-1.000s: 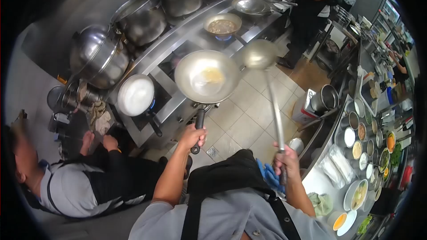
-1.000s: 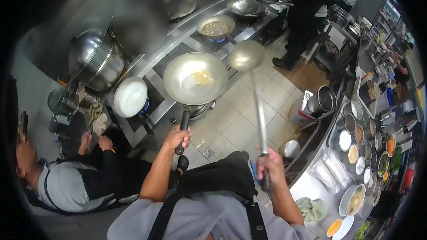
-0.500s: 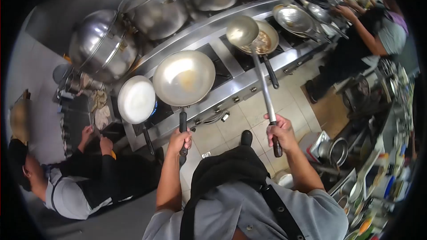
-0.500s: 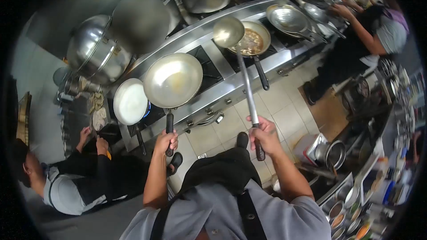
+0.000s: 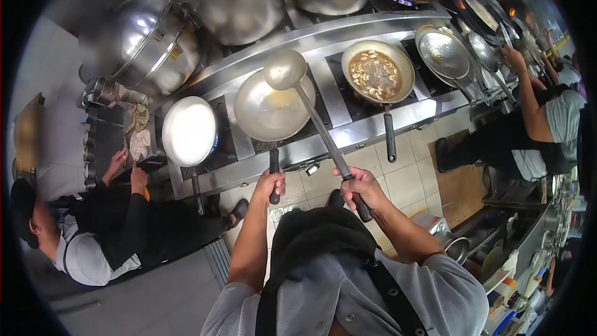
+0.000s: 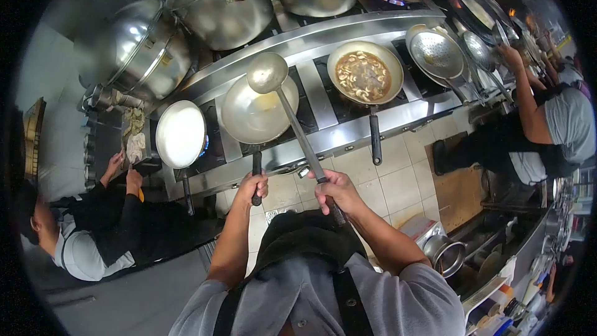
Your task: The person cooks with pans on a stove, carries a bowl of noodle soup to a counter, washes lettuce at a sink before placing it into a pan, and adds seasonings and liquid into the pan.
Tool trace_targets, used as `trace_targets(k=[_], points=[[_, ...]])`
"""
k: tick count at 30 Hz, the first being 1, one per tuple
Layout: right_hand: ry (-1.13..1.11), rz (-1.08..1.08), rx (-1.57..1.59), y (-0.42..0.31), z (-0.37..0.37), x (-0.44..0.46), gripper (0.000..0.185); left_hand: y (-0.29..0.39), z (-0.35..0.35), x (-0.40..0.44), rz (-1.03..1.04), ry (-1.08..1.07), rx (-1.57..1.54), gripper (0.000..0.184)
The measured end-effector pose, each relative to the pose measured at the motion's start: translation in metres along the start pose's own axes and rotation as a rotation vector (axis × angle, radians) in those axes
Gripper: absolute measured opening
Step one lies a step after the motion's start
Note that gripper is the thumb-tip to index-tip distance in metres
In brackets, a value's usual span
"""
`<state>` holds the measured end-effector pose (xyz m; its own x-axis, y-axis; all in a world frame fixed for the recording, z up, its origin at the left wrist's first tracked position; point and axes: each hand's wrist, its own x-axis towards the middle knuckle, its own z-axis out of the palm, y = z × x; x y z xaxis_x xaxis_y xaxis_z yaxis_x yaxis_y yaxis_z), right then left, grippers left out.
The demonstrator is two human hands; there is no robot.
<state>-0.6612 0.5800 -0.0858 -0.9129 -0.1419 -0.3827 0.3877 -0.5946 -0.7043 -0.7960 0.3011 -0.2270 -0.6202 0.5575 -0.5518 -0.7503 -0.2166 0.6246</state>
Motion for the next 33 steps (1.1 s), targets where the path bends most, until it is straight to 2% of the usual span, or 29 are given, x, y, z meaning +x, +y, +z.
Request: trace_targets(k=[6, 8, 9, 11, 12, 16, 19, 24, 25, 27, 29, 33], points=[[0.038, -0.038, -0.063, -0.017, 0.013, -0.005, 0.039, 0.003, 0.0, -0.001, -0.015, -0.067, -0.115, 0.011], [0.156, -0.083, -0.144, -0.021, 0.023, -0.019, 0.044, -0.006, -0.015, 0.006, 0.003, -0.021, 0.085, 0.015], [0.186, -0.116, -0.178, -0.019, 0.024, -0.022, 0.045, 0.003, 0.007, -0.008, 0.013, 0.049, 0.089, 0.018], [0.273, -0.184, -0.222, -0.018, 0.025, -0.028, 0.046, 0.015, 0.011, -0.021, -0.003, 0.014, 0.043, 0.019], [0.288, -0.212, -0.233, -0.019, 0.027, -0.034, 0.044, 0.025, 0.018, -0.034, 0.019, 0.003, 0.114, 0.017], [0.235, -0.336, -0.161, -0.025, 0.017, -0.052, 0.044, 0.054, 0.047, -0.086, 0.103, 0.009, -0.057, 0.015], [0.257, -0.401, -0.17, -0.038, 0.019, -0.063, 0.041, 0.085, 0.068, -0.128, 0.194, 0.032, -0.08, 0.015], [0.115, -0.476, -0.158, -0.06, 0.022, -0.065, 0.038, 0.142, 0.09, -0.191, 0.385, 0.139, -0.066, 0.012], [0.098, -0.469, -0.16, -0.062, 0.024, -0.065, 0.038, 0.154, 0.089, -0.2, 0.429, 0.147, -0.058, 0.021], [0.064, -0.466, -0.123, -0.067, 0.027, -0.062, 0.039, 0.175, 0.082, -0.214, 0.472, 0.223, -0.077, 0.024], [0.04, -0.431, -0.08, -0.07, 0.026, -0.058, 0.042, 0.202, 0.062, -0.227, 0.531, 0.198, -0.072, 0.024], [-0.016, -0.388, -0.054, -0.079, 0.052, -0.048, 0.044, 0.274, 0.027, -0.247, 0.583, 0.367, -0.157, 0.027]])
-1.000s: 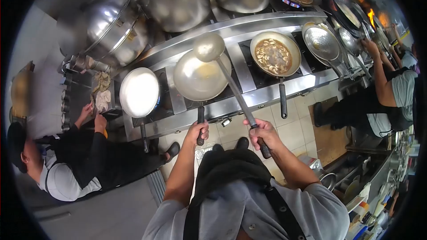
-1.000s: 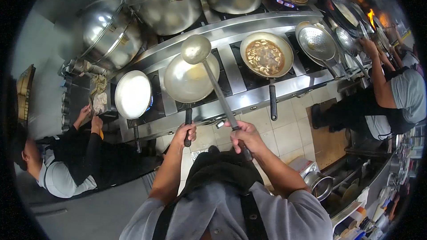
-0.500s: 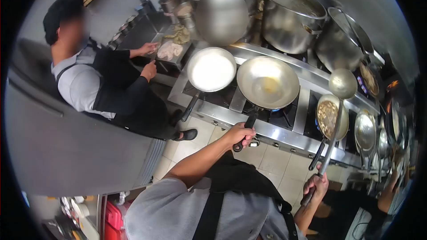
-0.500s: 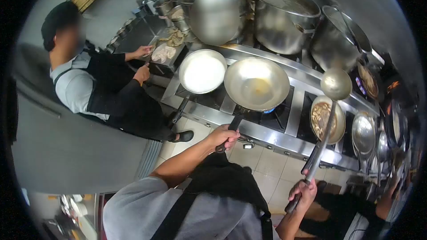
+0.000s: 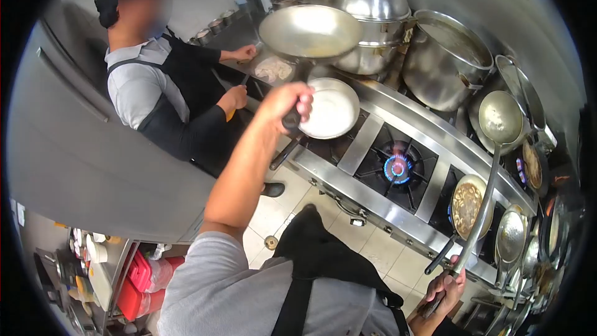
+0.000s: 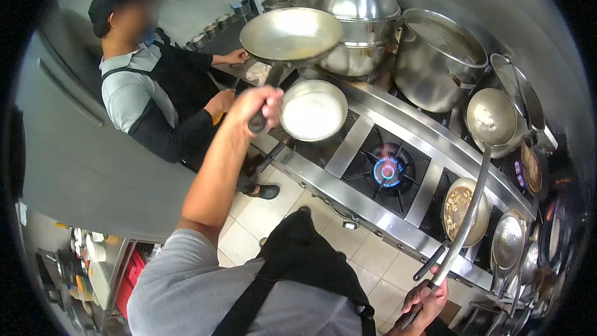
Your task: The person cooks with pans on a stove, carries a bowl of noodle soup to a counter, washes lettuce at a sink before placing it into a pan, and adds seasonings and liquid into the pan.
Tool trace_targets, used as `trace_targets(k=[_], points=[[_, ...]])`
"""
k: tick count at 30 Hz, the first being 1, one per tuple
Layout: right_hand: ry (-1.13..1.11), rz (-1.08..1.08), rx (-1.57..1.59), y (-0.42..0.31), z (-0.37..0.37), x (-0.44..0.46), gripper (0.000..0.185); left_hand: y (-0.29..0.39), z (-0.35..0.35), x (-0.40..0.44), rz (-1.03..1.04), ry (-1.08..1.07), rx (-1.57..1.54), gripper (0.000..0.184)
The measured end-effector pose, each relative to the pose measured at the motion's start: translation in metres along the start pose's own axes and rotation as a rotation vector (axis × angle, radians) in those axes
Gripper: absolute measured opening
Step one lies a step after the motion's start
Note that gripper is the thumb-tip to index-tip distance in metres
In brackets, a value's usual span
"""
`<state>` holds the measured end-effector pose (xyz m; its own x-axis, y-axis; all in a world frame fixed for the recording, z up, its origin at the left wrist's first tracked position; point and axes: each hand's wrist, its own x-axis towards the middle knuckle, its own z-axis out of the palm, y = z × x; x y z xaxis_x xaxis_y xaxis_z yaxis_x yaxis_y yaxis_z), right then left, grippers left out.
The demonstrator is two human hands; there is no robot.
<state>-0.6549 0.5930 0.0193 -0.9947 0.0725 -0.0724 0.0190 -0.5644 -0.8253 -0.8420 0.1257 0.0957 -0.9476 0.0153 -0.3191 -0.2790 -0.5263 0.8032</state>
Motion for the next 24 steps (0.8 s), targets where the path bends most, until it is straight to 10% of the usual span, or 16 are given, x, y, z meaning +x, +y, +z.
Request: trace_targets(k=[20, 24], points=[[-0.164, 0.152, -0.129, 0.065, 0.213, 0.147, 0.052, 0.261, -0.301, 0.282, 0.076, 0.273, 0.003, 0.024], [0.123, 0.128, -0.262, 0.067, 0.306, 0.145, 0.055, 0.27, -0.365, 0.335, 0.066, 0.462, 0.082, 0.021]])
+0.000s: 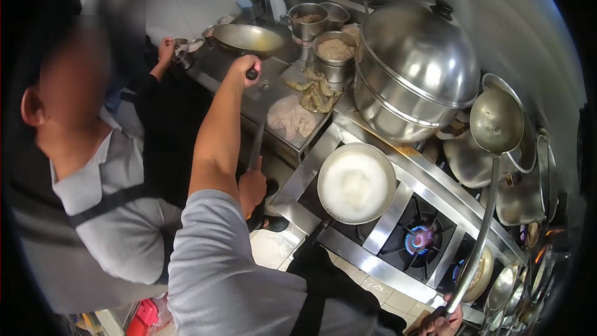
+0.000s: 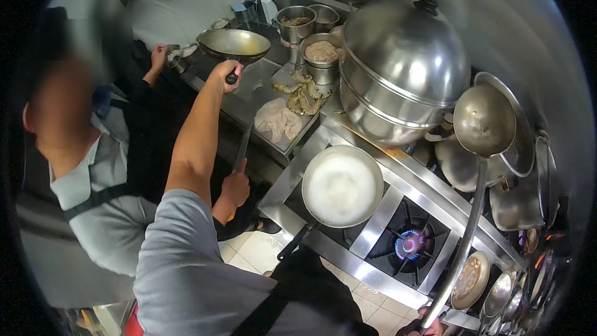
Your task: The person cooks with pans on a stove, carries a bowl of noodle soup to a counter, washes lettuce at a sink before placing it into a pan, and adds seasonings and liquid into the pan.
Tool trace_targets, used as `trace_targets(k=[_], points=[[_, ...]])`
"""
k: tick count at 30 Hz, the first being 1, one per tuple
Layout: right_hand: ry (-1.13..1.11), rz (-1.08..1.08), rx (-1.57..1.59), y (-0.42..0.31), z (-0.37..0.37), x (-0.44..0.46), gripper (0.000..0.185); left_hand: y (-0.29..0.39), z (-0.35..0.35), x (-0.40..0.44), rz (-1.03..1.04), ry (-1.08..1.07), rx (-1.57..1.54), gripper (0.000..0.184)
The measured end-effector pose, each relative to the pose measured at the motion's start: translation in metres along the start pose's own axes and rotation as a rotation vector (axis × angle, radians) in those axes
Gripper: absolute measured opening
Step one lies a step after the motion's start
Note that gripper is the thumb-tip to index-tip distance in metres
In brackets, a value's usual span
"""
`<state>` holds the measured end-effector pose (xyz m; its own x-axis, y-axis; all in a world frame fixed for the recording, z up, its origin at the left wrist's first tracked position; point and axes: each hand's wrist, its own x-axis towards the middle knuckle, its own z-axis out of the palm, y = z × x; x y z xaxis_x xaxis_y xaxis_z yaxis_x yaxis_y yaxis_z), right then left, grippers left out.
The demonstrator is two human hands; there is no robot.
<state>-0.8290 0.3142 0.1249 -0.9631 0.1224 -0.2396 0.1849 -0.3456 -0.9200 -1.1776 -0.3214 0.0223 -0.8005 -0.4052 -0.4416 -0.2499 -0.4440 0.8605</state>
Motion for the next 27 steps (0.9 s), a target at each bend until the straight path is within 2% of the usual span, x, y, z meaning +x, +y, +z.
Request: trace_targets(k=[2, 4, 6, 7, 9, 11, 12, 14, 17, 20, 21, 23, 24, 26, 27], points=[[0.019, -0.054, 0.03, 0.009, 0.012, 0.002, 0.04, -0.001, -0.021, 0.039, -0.029, 0.137, 0.055, 0.019], [-0.01, -0.021, -0.022, 0.01, 0.017, 0.006, 0.038, -0.001, -0.047, 0.078, -0.056, 0.162, 0.043, 0.019], [-0.031, 0.016, -0.075, 0.012, 0.018, 0.008, 0.035, -0.003, -0.066, 0.097, -0.08, 0.339, 0.381, 0.014], [-0.029, 0.009, -0.094, 0.016, 0.018, 0.009, 0.034, -0.002, -0.072, 0.102, -0.081, 0.329, 0.382, 0.014], [-0.013, -0.002, -0.109, 0.016, 0.03, 0.01, 0.033, -0.003, -0.081, 0.108, -0.018, 0.422, 1.095, 0.018], [0.033, 0.095, -0.237, 0.006, 0.057, 0.016, 0.036, -0.01, -0.1, 0.127, -0.02, 0.412, 1.369, 0.019], [0.045, 0.089, -0.228, 0.008, 0.06, 0.017, 0.036, -0.013, -0.103, 0.13, -0.008, 0.402, 1.376, 0.019], [0.043, 0.105, -0.28, 0.008, 0.059, 0.017, 0.037, -0.025, -0.107, 0.128, -0.023, 0.567, 1.298, 0.011], [0.031, 0.129, -0.365, 0.007, 0.051, 0.015, 0.04, -0.031, -0.084, 0.092, 0.063, 0.639, 1.22, 0.012], [0.084, 0.078, -0.357, 0.011, 0.049, 0.005, 0.045, -0.046, -0.077, 0.098, 0.072, 0.669, 1.075, 0.013], [0.097, 0.065, -0.317, 0.011, 0.046, 0.0, 0.046, -0.049, -0.077, 0.11, 0.08, 0.655, 1.081, 0.013], [0.112, 0.054, -0.244, 0.011, 0.034, -0.009, 0.051, -0.052, -0.079, 0.131, 0.026, 0.489, 1.403, 0.015], [0.124, 0.047, -0.237, 0.012, 0.025, -0.015, 0.051, -0.051, -0.067, 0.121, 0.039, 0.479, 1.408, 0.015], [0.148, 0.082, -0.183, 0.016, -0.002, -0.03, 0.059, -0.051, -0.037, 0.086, 0.119, 0.46, 0.624, 0.013], [-0.037, -0.002, 0.004, 0.037, -0.049, -0.02, 0.044, -0.054, -0.028, 0.071, 0.121, 0.443, 0.64, 0.013]])
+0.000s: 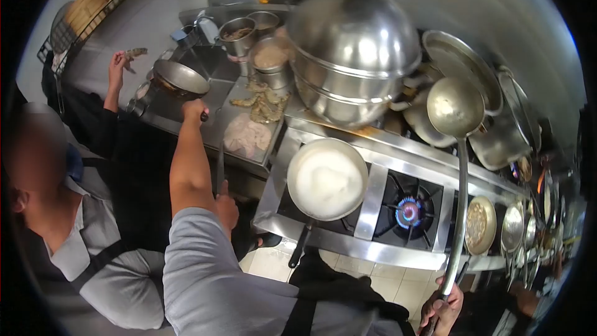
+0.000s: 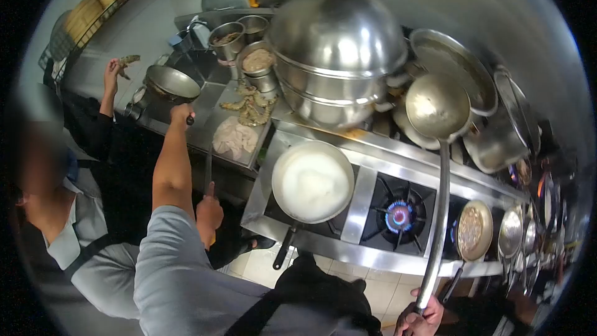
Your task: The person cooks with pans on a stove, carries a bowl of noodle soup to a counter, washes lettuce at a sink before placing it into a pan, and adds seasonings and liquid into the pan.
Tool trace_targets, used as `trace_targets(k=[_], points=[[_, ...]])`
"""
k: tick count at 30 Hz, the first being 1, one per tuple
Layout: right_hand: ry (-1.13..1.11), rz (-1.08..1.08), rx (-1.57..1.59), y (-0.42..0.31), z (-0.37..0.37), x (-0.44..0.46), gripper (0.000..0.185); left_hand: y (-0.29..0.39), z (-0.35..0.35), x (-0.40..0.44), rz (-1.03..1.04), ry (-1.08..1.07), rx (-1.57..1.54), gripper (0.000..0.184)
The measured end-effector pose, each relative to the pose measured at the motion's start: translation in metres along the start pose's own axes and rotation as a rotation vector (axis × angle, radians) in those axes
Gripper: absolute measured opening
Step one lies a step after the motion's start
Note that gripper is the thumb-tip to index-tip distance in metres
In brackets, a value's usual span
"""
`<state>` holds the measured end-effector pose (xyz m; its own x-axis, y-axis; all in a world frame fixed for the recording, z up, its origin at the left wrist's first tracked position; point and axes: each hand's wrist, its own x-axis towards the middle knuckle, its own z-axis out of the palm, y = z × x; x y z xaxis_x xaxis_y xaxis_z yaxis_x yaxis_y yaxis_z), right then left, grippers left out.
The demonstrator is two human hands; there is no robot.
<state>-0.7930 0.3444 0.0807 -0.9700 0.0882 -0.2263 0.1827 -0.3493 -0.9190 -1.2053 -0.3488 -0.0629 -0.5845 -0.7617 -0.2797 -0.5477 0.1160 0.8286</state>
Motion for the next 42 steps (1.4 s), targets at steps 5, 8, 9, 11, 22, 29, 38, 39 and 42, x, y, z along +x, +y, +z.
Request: trace_targets(k=[5, 8, 9, 11, 22, 29, 38, 39, 42], points=[[0.145, 0.115, 0.008, -0.016, -0.037, -0.031, 0.042, 0.029, 0.008, -0.085, -0.025, -0.22, -0.523, 0.009], [0.029, 0.075, 0.034, -0.012, -0.092, -0.055, 0.045, 0.042, -0.005, -0.171, -0.018, -0.308, -0.535, 0.016], [0.014, 0.072, 0.04, -0.014, -0.11, -0.064, 0.046, 0.046, -0.004, -0.2, -0.042, -0.337, -0.567, 0.017], [-0.036, 0.089, 0.107, -0.022, -0.145, -0.081, 0.047, 0.037, -0.009, -0.248, -0.003, -0.523, -0.55, 0.018], [-0.146, 0.078, 0.319, -0.014, -0.314, -0.169, 0.043, -0.094, -0.006, -0.597, 0.08, -0.935, -0.56, 0.024], [-0.231, 0.145, 0.287, 0.025, -0.321, -0.155, 0.039, -0.204, 0.109, -0.724, -0.056, -1.158, -0.501, 0.013], [-0.17, 0.252, 0.332, 0.127, -0.245, -0.079, 0.037, -0.271, 0.211, -0.752, -0.205, -1.395, -0.383, 0.015], [-0.158, 0.261, 0.346, 0.133, -0.237, -0.076, 0.037, -0.274, 0.208, -0.75, -0.216, -1.397, -0.375, 0.017], [-0.122, 0.26, 0.356, 0.147, -0.227, -0.068, 0.031, -0.274, 0.2, -0.746, -0.235, -1.397, -0.36, 0.017]])
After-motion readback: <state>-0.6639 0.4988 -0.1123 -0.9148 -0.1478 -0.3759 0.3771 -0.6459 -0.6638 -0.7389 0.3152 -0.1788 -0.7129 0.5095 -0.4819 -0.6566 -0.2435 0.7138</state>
